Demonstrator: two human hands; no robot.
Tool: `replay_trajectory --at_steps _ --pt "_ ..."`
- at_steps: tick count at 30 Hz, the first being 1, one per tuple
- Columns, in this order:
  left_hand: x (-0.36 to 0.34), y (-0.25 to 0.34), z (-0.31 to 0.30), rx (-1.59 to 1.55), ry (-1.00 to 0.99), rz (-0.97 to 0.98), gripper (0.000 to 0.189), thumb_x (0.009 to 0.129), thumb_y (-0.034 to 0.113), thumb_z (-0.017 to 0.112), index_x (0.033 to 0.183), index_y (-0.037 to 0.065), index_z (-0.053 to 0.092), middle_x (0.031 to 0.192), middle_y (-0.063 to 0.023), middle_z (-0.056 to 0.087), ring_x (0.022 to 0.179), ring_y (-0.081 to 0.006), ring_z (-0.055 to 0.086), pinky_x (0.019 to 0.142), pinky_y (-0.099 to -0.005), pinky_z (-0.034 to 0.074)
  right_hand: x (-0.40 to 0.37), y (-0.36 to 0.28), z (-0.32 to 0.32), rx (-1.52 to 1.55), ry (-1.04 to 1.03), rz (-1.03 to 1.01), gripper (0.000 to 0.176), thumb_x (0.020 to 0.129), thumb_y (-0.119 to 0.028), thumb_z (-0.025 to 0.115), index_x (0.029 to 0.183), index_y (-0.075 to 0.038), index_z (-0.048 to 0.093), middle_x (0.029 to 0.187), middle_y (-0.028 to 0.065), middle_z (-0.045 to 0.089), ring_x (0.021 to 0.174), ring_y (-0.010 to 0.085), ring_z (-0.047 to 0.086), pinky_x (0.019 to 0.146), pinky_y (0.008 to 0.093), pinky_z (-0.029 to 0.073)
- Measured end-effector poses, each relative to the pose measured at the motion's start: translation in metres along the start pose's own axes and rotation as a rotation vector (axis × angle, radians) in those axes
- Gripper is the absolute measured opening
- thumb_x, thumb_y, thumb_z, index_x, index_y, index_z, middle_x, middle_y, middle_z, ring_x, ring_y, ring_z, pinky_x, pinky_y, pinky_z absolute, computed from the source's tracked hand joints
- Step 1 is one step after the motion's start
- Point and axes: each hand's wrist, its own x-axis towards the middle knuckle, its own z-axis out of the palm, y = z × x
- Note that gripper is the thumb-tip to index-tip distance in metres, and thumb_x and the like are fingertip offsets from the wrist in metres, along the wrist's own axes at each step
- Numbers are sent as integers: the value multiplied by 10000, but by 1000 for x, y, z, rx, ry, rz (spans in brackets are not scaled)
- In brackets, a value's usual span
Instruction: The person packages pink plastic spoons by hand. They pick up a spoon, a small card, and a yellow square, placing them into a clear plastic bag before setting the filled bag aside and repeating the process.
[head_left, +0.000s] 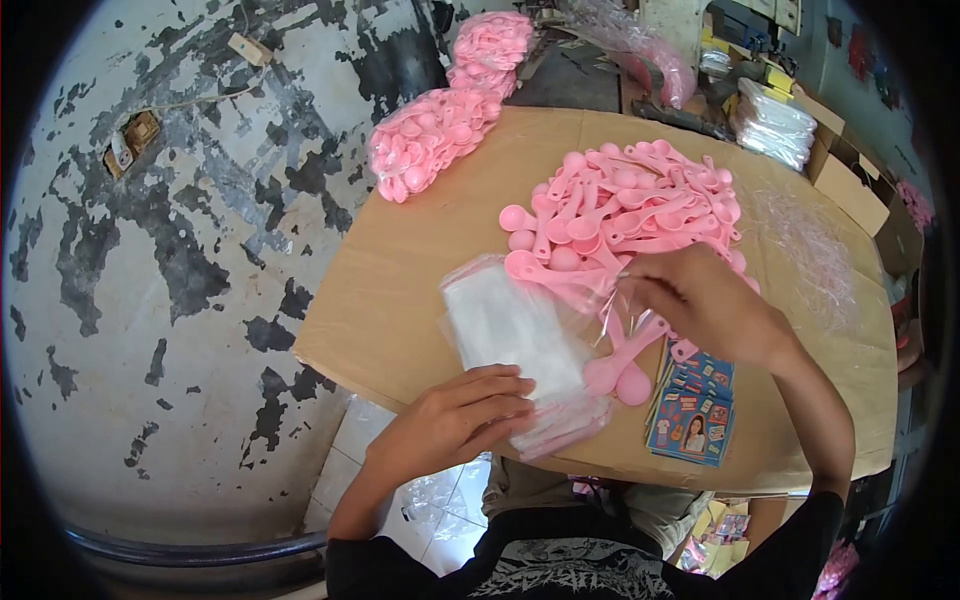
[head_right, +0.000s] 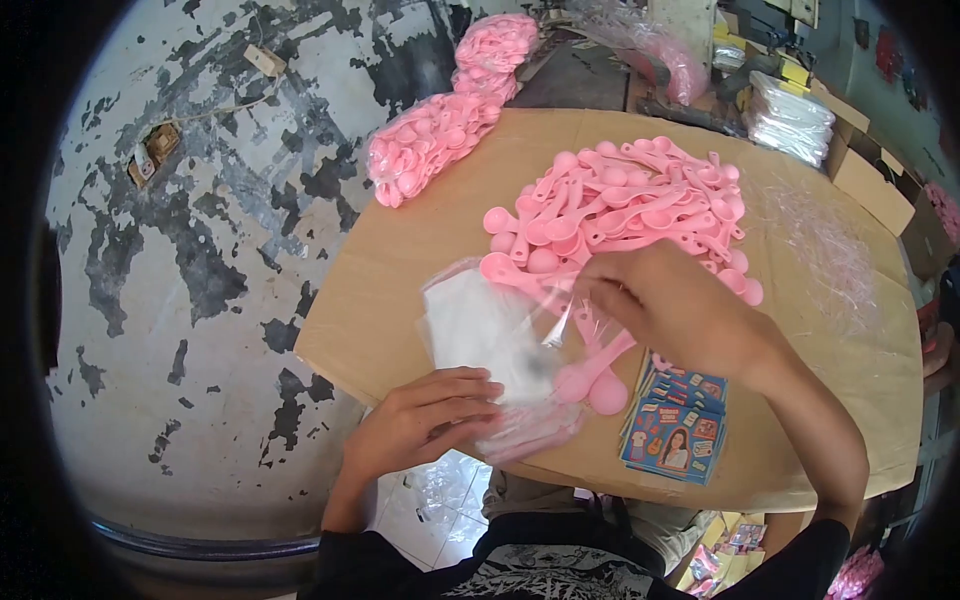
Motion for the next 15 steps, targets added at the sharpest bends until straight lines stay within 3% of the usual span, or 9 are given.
replay_trajectory --at_steps 2,4,6,7,9,12,13,15 --pt "6 3 -9 29 -67 30 354 800 214 729 1083 19 644 1105 -104 655 1124 -242 583 911 -356 505 -13 -6 -14 115 68 -6 153 932 -92 529 917 22 629 730 151 607 638 203 579 596 323 444" --pt "31 21 -6 -345 -4 31 446 855 284 677 1201 26 565 1112 -136 649 1128 -237 584 924 -372 496 -27 -16 -18 218 92 34 150 941 -88 531 929 24 630 715 136 596 617 156 548 578 294 428" --pt "53 40 0 -868 -46 -155 507 915 331 599 1299 24 476 1121 -165 640 1127 -238 587 940 -384 485 -38 -22 -10 246 56 20 159 949 -113 542 919 21 623 699 108 591 611 119 531 573 271 422" --pt "62 48 2 -1190 -114 -341 522 948 344 546 1338 18 427 1126 -178 633 1125 -241 588 950 -388 480 -41 -25 -6 224 30 21 146 945 -106 550 923 16 627 688 78 580 624 98 517 585 257 423" --pt "89 52 9 -1456 -124 -487 505 992 345 457 1359 4 394 1142 -204 619 1107 -267 598 953 -400 479 -50 -23 -5 200 28 36 119 920 -97 587 960 1 641 701 67 595 638 98 535 597 250 436" --pt "127 44 11 -1374 41 -376 450 1016 308 390 1321 -20 424 1164 -228 603 1065 -316 620 937 -415 493 -71 -8 -21 37 29 -41 196 887 -196 616 967 -18 641 763 136 637 675 246 623 622 341 479" --pt "136 39 9 -1383 78 -359 443 1015 293 397 1319 -28 421 1164 -227 604 1056 -317 625 934 -414 497 -83 -5 -25 -167 -67 -46 231 857 -248 645 976 -50 640 840 131 651 775 285 637 711 379 499" --pt "151 24 8 -1337 115 -263 418 1005 244 444 1298 -53 423 1168 -227 603 1080 -316 618 936 -407 507 -108 14 -14 -414 -72 -55 271 835 -282 674 1006 -75 640 893 133 652 825 286 634 759 390 498"
